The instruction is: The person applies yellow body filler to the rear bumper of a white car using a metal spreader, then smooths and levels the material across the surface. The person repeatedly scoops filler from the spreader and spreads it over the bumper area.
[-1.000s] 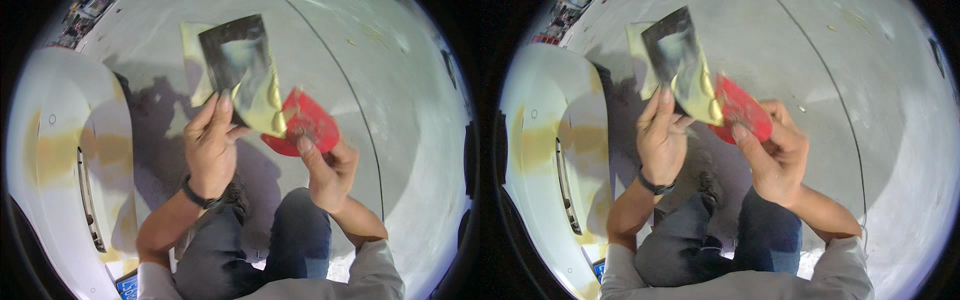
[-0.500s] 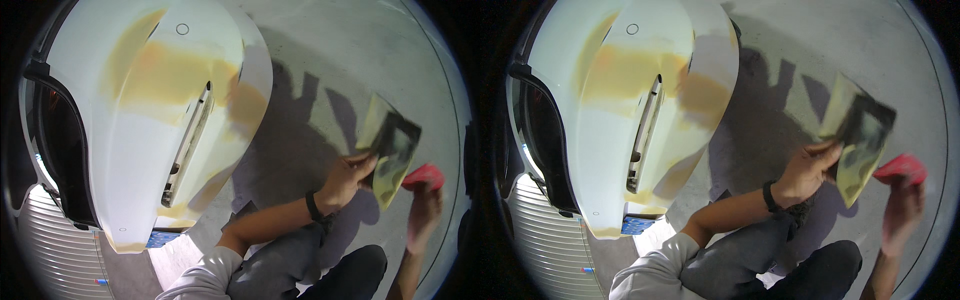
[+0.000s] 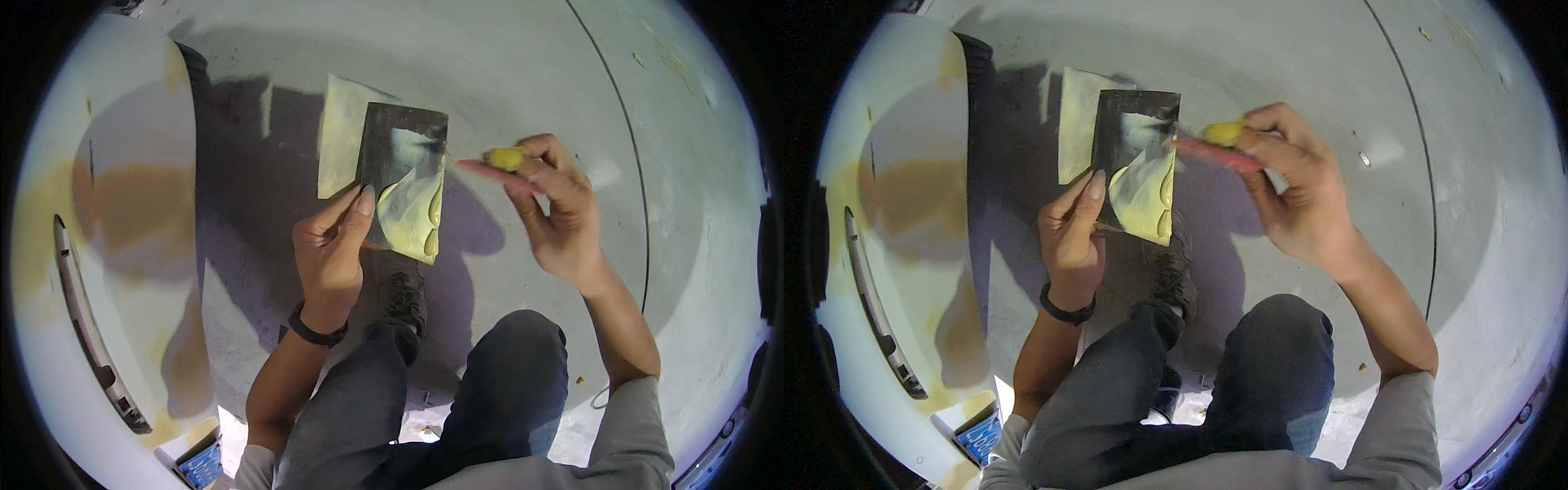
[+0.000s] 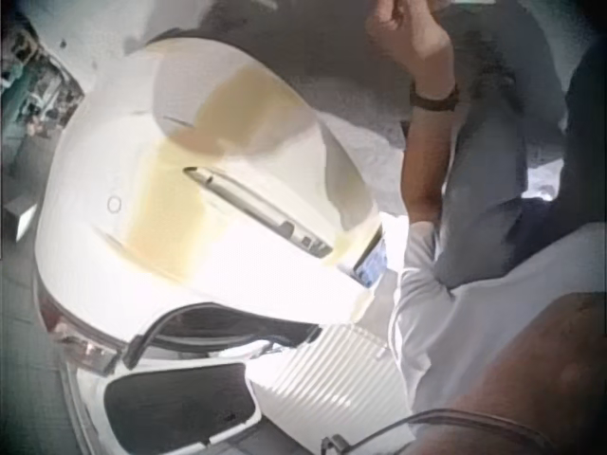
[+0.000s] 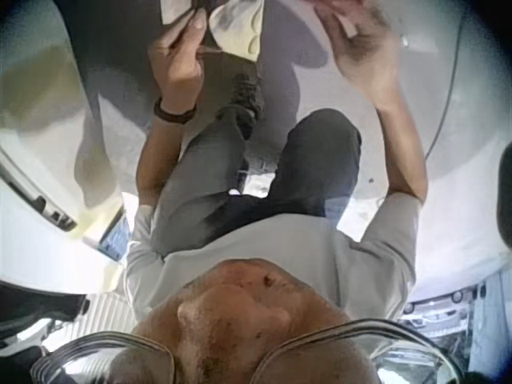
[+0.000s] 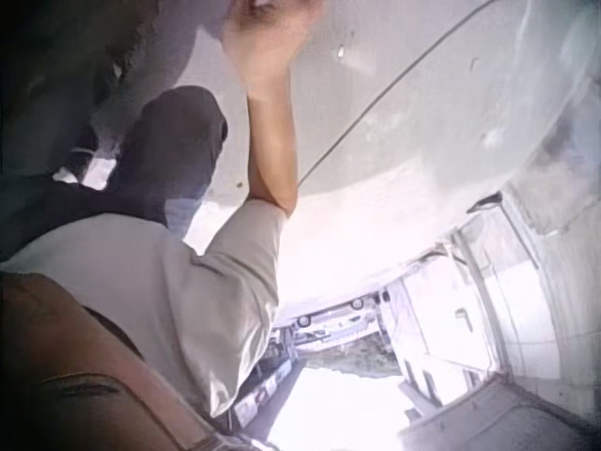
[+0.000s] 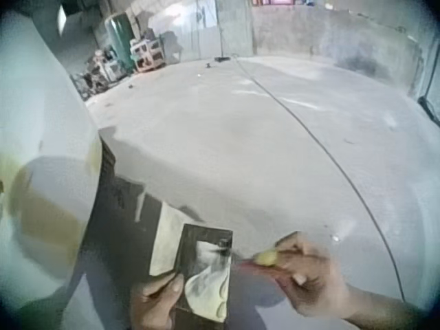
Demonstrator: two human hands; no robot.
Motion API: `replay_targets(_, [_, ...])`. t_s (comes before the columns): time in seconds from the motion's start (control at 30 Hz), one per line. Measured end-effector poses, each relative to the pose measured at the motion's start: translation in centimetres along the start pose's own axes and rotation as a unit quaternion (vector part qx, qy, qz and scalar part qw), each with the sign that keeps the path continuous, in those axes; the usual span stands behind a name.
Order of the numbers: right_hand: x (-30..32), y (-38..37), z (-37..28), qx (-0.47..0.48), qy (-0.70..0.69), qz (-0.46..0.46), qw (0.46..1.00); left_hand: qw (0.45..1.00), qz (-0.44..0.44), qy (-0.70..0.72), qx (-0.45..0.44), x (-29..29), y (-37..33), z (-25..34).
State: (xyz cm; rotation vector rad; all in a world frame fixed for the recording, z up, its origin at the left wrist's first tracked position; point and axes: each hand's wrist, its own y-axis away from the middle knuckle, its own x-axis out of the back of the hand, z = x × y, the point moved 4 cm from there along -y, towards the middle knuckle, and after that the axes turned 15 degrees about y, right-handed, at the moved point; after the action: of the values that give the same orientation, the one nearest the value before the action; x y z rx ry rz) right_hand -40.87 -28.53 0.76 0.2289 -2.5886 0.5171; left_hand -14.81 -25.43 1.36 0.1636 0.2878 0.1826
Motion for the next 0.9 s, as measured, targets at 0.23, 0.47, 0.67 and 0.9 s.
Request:
replay_targets(0.23, [-3.3, -0.4, -4.3, 0.128, 0.174, -0.092, 0.972, 0.991, -0.003, -0.12, -0.059, -0.7, 0.5, 0.2])
replay_targets(0.47, [-5.8, 2.1, -4.5, 0.113, 0.096, -0.26, 0.954, 0.998, 0.054, -0.045, -0.011, 2.7, 0.2, -1.8])
replay_targets(0.67, [-11.3, -6.0, -1.7, -0.183, -0.231, -0.207, 0.933, 0.978, 0.162, 0.066, 0.116, 11.0, 2.3, -6.0])
replay_targets(0.9, [-27.7, -9.8, -5.8, -0.105, -0.344, -0.143, 0.922, 0.948, 0.253, -0.021, 0.191, 17.8, 7.3, -8.9])
